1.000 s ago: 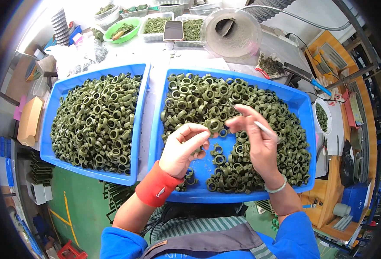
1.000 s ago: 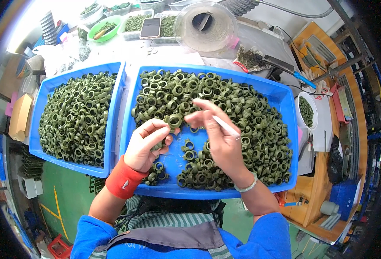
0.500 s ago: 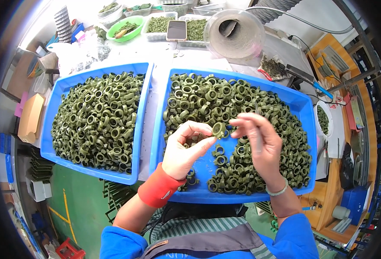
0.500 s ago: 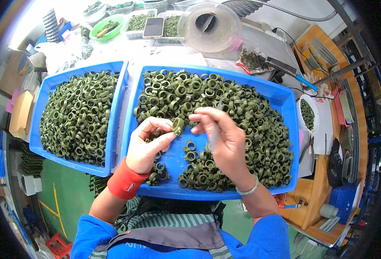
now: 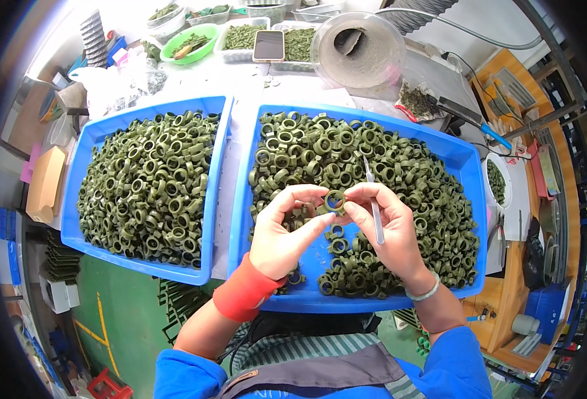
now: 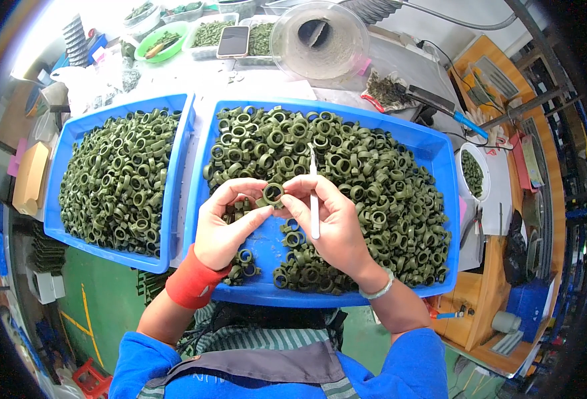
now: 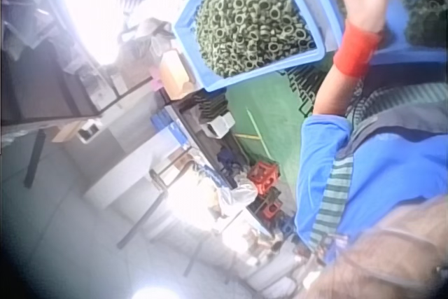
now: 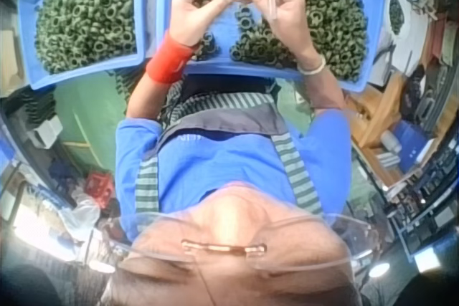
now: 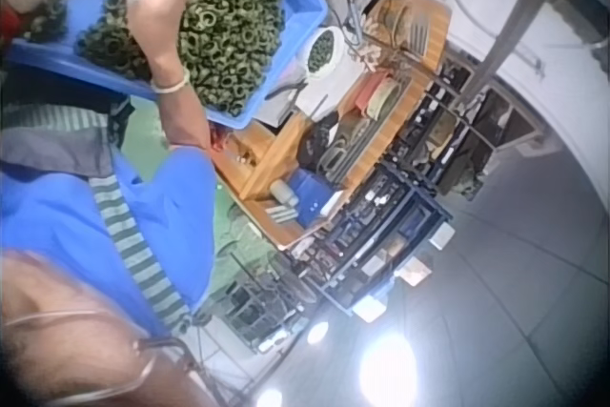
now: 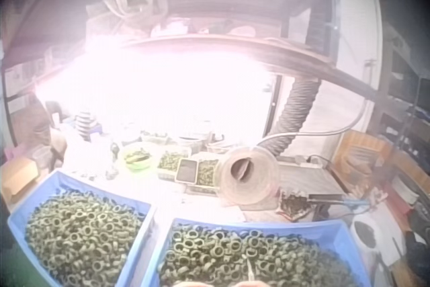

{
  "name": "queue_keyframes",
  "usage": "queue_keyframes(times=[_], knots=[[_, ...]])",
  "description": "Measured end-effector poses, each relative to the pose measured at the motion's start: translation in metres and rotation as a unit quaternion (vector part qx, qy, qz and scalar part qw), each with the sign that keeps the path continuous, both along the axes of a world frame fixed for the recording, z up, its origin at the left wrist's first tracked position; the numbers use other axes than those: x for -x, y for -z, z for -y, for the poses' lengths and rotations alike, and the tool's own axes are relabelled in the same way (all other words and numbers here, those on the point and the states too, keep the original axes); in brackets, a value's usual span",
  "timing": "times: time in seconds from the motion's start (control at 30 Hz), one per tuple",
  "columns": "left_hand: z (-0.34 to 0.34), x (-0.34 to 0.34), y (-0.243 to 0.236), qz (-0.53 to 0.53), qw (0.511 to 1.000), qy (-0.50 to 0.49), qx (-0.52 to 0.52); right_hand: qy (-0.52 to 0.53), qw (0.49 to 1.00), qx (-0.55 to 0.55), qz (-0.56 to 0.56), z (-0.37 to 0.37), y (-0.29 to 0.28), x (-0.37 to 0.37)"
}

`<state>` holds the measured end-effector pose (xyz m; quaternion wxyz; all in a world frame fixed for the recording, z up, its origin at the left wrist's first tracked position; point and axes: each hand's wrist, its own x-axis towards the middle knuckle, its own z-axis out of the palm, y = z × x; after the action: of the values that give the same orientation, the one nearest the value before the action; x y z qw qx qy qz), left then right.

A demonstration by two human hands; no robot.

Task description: The person uses tweezers to pick up individual green rubber rings from a large collection in a blue tray and scrapes away excess material with a small blade.

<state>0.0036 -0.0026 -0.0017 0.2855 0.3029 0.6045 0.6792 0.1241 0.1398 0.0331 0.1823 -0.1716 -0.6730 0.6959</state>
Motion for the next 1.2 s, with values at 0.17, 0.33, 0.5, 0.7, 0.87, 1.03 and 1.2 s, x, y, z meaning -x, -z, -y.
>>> queue_keyframes(times=[0.17, 0.33, 0.5, 0.7, 0.87, 1.03, 1.2], knots=[[-0.002, -0.001, -0.013, 0.135, 0.990, 0.034, 0.024, 0.004, 1.000, 0.015, -0.012, -0.003, 0.004, 0.000], [0.002, 0.005, -0.002, 0.257, 0.964, 0.067, 0.027, 0.005, 0.994, -0.103, -0.029, -0.004, -0.001, -0.002], [-0.001, 0.004, -0.009, 0.274, 0.961, 0.024, 0.013, 0.027, 0.988, -0.112, -0.103, -0.022, -0.007, -0.008], [0.001, 0.006, -0.007, 0.320, 0.947, -0.008, 0.000, -0.038, 0.991, -0.070, -0.111, -0.021, -0.011, -0.013], [0.001, 0.006, -0.006, 0.328, 0.945, -0.009, -0.003, -0.011, 0.977, -0.191, -0.095, -0.014, -0.009, -0.011], [0.000, 0.006, -0.008, 0.331, 0.943, -0.023, 0.006, -0.028, 0.967, -0.239, -0.081, -0.019, -0.010, -0.010], [0.000, 0.006, -0.007, 0.326, 0.945, -0.031, 0.002, -0.001, 0.926, -0.362, -0.107, -0.014, -0.014, -0.006]])
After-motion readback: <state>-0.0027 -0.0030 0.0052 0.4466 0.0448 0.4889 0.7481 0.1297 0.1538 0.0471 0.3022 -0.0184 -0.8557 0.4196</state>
